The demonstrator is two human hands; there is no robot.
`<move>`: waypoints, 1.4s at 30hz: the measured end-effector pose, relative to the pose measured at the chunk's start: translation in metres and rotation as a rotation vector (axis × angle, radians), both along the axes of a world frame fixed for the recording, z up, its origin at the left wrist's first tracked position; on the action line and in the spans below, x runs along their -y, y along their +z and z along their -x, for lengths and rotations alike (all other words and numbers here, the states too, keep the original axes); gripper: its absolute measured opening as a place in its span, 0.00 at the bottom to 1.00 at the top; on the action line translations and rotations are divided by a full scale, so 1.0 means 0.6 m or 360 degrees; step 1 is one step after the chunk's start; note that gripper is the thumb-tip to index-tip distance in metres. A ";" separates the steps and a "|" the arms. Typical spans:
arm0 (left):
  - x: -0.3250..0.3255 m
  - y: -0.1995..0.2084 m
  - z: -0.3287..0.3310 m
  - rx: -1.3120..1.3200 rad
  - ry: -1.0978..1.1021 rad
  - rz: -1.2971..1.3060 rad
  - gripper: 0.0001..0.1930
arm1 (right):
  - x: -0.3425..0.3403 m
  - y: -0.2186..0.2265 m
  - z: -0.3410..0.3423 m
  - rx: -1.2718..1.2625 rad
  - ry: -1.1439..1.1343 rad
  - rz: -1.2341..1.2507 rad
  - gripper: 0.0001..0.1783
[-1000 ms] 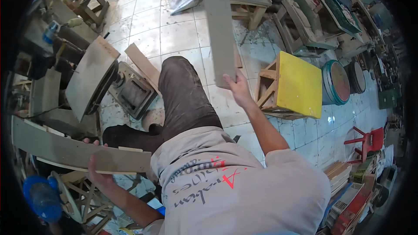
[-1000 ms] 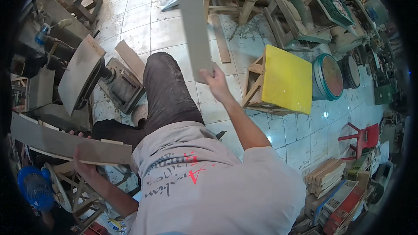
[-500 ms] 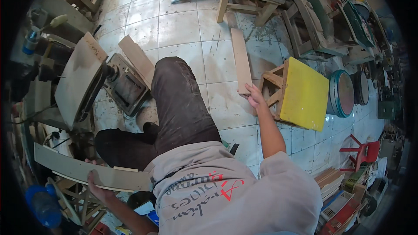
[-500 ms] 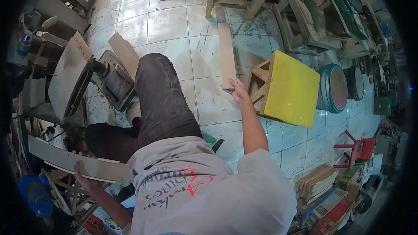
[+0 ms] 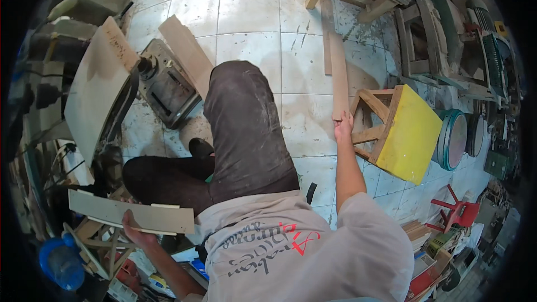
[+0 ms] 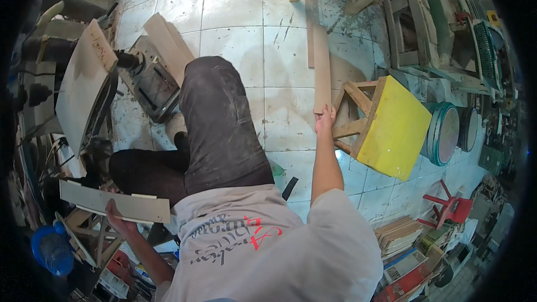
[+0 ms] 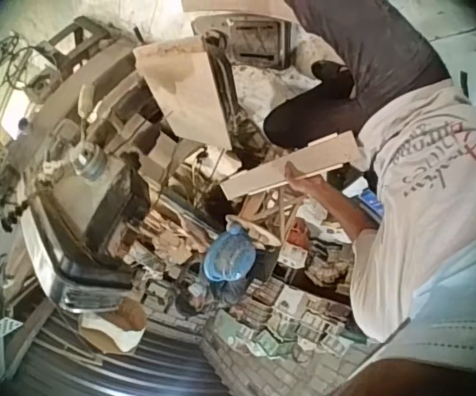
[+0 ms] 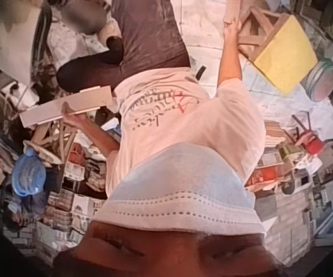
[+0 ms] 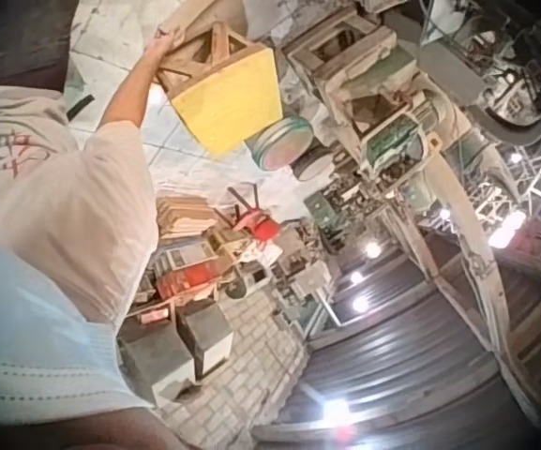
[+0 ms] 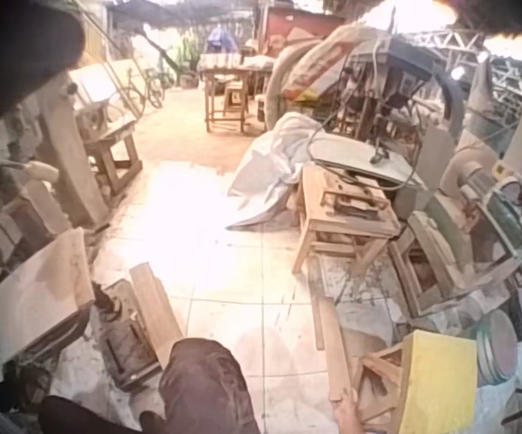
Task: The person sits on the floor in a workshop, handling wooden planks and smaller pieces. They align the pieces, inspect the edges, and then use a bench drill press to drill holes into the wood. The person adjusts the wood position and operates the drill lever to complete the drilling.
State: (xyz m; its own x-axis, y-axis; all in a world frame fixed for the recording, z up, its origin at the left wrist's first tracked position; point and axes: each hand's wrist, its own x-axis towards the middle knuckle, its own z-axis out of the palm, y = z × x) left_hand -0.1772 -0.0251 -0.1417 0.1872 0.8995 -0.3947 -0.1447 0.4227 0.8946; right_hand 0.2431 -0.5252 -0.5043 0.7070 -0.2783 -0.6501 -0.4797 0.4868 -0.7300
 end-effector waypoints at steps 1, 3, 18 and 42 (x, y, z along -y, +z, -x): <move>-0.006 -0.008 -0.001 0.0045 -0.0049 0.0040 0.29 | 0.000 -0.003 -0.007 0.0005 -0.0015 0.0022 0.24; -0.027 -0.026 0.032 0.0138 -0.0135 0.0124 0.30 | -0.004 -0.008 -0.024 0.0003 -0.0022 0.0051 0.24; -0.047 -0.060 0.030 -0.0200 0.0014 0.0172 0.31 | -0.088 -0.035 -0.264 0.0049 0.0033 0.0097 0.28; -0.056 -0.053 -0.003 -0.0388 -0.0008 0.0211 0.26 | -0.105 -0.122 0.073 -0.0596 0.0166 -0.0089 0.42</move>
State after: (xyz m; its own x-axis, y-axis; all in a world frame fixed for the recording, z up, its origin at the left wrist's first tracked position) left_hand -0.1752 0.0083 -0.1733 0.0768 0.8362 -0.5429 0.0704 0.5386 0.8396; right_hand 0.1992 -0.4619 -0.5777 0.4404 -0.1746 -0.8806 -0.7569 0.4554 -0.4688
